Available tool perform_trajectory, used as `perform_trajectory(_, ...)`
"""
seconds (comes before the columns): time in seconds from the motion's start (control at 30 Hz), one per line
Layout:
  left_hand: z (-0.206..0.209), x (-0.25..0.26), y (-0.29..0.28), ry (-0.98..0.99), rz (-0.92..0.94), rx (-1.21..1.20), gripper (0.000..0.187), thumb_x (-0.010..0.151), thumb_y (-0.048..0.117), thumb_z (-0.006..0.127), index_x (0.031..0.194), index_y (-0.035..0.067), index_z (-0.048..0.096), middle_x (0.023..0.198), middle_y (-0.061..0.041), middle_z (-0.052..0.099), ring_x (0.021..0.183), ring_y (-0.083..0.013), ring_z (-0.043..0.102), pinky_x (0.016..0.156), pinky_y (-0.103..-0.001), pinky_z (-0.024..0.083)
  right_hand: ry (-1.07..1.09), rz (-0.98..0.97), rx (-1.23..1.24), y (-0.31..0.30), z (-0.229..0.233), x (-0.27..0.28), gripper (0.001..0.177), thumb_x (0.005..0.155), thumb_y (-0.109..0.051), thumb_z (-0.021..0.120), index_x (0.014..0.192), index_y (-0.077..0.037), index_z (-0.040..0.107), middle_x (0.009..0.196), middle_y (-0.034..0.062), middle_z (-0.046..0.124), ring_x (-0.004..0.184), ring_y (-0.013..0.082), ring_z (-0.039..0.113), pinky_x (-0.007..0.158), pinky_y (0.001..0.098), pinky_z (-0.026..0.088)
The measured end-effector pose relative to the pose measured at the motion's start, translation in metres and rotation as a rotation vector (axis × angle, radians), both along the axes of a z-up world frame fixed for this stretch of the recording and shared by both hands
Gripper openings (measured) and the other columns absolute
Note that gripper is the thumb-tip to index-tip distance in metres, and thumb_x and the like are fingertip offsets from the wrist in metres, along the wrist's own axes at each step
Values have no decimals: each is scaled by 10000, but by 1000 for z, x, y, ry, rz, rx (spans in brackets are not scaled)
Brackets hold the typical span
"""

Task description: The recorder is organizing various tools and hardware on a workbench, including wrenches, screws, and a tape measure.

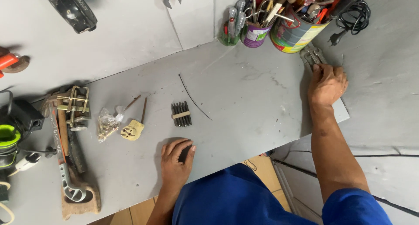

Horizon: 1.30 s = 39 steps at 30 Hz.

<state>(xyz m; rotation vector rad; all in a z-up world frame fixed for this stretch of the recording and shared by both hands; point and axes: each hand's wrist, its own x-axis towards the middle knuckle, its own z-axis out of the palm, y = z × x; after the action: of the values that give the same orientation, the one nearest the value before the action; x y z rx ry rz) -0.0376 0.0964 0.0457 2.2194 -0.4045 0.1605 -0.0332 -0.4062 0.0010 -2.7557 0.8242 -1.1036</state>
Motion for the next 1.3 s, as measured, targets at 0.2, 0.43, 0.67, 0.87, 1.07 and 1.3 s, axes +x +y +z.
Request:
perform_trajectory(0.2, 1, 1, -3, -28, 20, 37, 175, 867, 251, 800, 992, 130, 782, 1103, -12, 733, 1044, -237, 632, 916, -380, 525, -33, 87, -47, 9, 7, -1, 121, 984, -171, 798, 1100, -136, 789, 1144, 96, 641, 1069, 339, 577, 962, 461, 438)
perform_trajectory(0.43, 1, 0, -5, -33, 28, 49, 169, 858, 250, 805, 981, 135, 784, 1090, -7, 735, 1027, -235, 632, 898, -370, 526, -74, 91, 12, 6, 2, 0, 115, 1005, -165, 805, 1111, -121, 793, 1122, 96, 626, 1058, 330, 561, 964, 459, 443)
perform_trajectory(0.67, -1, 0, -6, -64, 44, 42, 169, 852, 242, 810, 972, 127, 782, 1083, -15, 733, 1023, -221, 634, 892, -360, 521, -31, 10, -10, 7, 0, 3, 120, 1021, -175, 786, 1121, -110, 775, 1168, 136, 599, 1087, 347, 541, 969, 473, 422)
perform_trajectory(0.87, -1, 10, -13, 63, 157, -147, 130, 899, 180, 786, 1014, 120, 771, 1069, -34, 720, 977, -194, 685, 814, -333, 570, -40, 56, 47, 3, 2, 3, 118, 985, -171, 804, 1086, -119, 770, 1145, 117, 624, 1092, 350, 558, 965, 490, 429)
perform_trajectory(1.07, 2, 36, -27, -114, 249, -126, 111, 946, 124, 753, 1049, 84, 745, 1094, -87, 714, 1034, -264, 662, 906, -374, 543, -61, 34, 103, -8, -13, -2, 205, 1006, -177, 823, 1150, -92, 704, 1182, 138, 609, 1153, 371, 546, 989, 500, 416)
perform_trajectory(1.3, -15, 44, -24, -182, 270, 11, 226, 948, 148, 738, 1161, 85, 694, 1176, -122, 697, 1146, -325, 620, 1026, -437, 477, -92, -27, 148, 6, -6, -18, 383, 946, -198, 866, 1253, -100, 660, 1232, 157, 562, 1157, 388, 510, 999, 527, 362)
